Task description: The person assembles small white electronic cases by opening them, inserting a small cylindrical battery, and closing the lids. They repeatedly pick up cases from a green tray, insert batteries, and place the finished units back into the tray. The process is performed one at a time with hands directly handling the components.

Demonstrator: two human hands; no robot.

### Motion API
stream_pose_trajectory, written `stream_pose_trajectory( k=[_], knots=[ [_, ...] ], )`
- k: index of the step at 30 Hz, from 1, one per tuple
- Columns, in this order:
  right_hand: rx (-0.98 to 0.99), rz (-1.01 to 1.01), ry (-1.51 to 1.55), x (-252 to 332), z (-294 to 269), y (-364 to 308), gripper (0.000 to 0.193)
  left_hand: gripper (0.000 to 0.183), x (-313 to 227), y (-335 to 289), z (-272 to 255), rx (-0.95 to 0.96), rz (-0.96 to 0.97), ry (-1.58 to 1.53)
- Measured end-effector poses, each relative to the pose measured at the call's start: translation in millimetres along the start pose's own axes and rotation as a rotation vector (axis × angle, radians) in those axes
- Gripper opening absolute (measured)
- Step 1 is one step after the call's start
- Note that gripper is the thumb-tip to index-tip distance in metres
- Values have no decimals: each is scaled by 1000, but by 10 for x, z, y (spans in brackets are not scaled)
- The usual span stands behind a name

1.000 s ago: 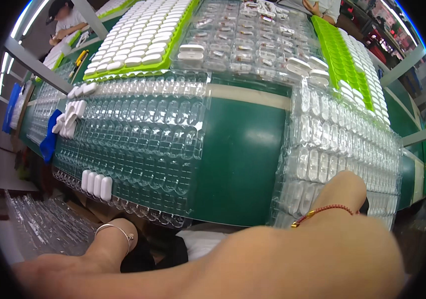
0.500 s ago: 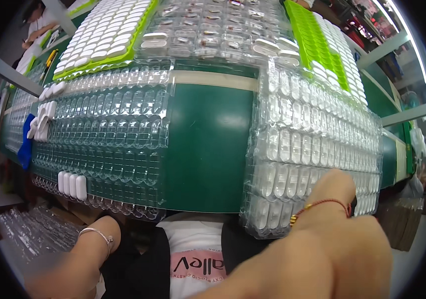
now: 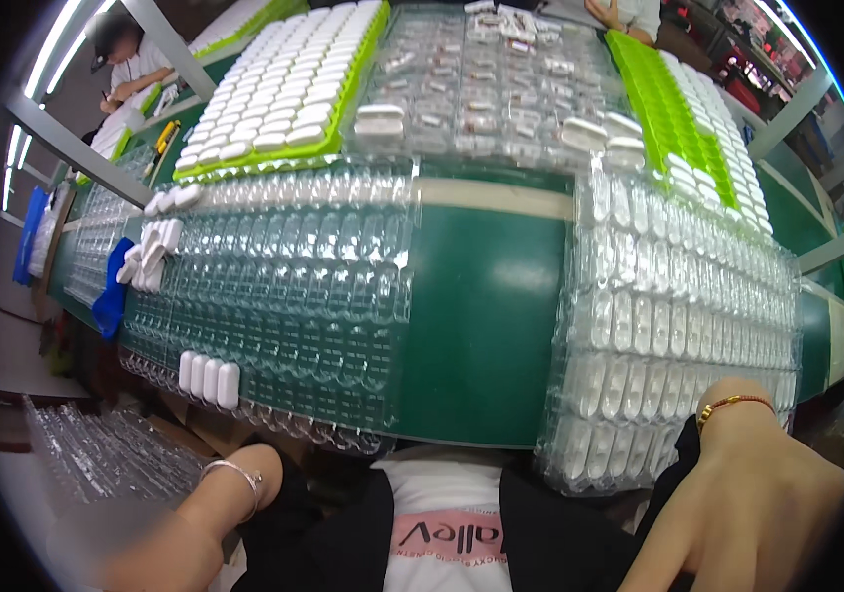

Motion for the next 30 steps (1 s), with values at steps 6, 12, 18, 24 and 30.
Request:
stream_pose_trajectory(
  k=[6,12,18,24,30],
  knots=[
    [58,-76,-278,352,-159,-80,13,29,-70,-136,-93,-234,68,260],
    [89,-166,-495,448,-420,-8,9,33,-49,-373,-47,-70,-126,612],
    [107,-231,-625,535,-511,-8,14,35,-31,-467,-101,36,-226,724],
    [234,-251,-1117,301,-318,10,22,23,-275,-1048,-368,-397,-185,1154],
    [159,439,-1598,-586,-965,-135,32,15,-932,-1461,-794,-603,-921,2349]
  ],
)
Point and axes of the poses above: each hand's wrist, its own y-axis towards the middle knuckle, its own z-axis out of the palm, x = y × z, the point moved 7 cm from there along y, towards the middle knuckle, and after that the axes turned 11 degrees about y, right-handed, at the moved point
